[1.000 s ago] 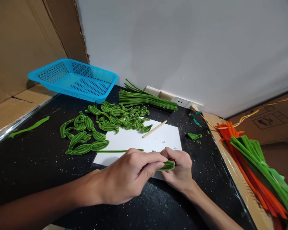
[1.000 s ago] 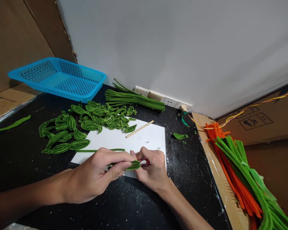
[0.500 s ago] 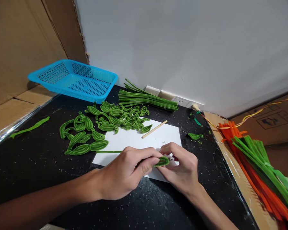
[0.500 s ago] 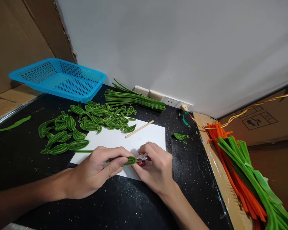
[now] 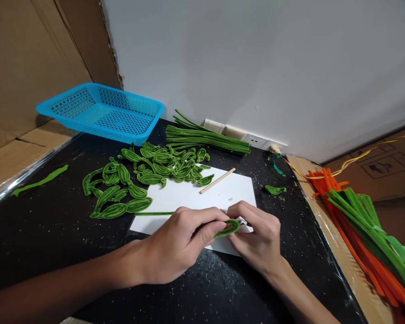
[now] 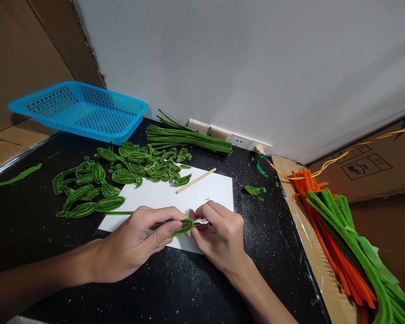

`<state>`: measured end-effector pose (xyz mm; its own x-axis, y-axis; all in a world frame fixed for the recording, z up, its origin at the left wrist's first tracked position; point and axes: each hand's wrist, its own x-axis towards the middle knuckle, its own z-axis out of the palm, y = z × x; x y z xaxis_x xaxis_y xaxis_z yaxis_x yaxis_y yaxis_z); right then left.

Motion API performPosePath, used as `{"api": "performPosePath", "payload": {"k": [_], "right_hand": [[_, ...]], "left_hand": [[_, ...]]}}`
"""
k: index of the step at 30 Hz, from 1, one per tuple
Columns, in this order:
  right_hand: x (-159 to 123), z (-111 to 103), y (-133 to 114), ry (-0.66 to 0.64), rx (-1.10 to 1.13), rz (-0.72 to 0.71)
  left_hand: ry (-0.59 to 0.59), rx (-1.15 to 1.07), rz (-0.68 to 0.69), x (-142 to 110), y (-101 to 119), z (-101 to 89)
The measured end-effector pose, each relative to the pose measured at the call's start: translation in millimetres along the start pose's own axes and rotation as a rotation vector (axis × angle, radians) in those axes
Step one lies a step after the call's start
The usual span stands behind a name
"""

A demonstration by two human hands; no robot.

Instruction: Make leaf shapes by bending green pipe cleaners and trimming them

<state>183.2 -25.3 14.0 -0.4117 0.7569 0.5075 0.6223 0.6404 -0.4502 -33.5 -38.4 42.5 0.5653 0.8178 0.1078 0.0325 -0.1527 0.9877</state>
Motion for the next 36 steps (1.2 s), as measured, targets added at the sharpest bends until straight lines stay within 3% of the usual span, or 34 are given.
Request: {"api": "performPosePath", "payload": {"k": [10,18,27,36], "right_hand": [[1.9,-1.6,2.2,-0.111,0.161,-0.015],[4.4,-0.6,3.2,-0.099,0.198,-0.014],[4.6,0.8,3.4,-0.097,0.237,-0.009],[5.2,-1.0,4.5,-0.047,0.233,0.055]], "left_hand": [[-0.014,0.124,0.148,4.0,-7.7,-4.2],[-0.008,0.216,0.226,4.1,-8.9,-8.7],[-0.024,0.238,0.167,3.1,-8.1,-9.3],[-0.025,0.015,0.004,3.3,-8.8,-7.8]]}}
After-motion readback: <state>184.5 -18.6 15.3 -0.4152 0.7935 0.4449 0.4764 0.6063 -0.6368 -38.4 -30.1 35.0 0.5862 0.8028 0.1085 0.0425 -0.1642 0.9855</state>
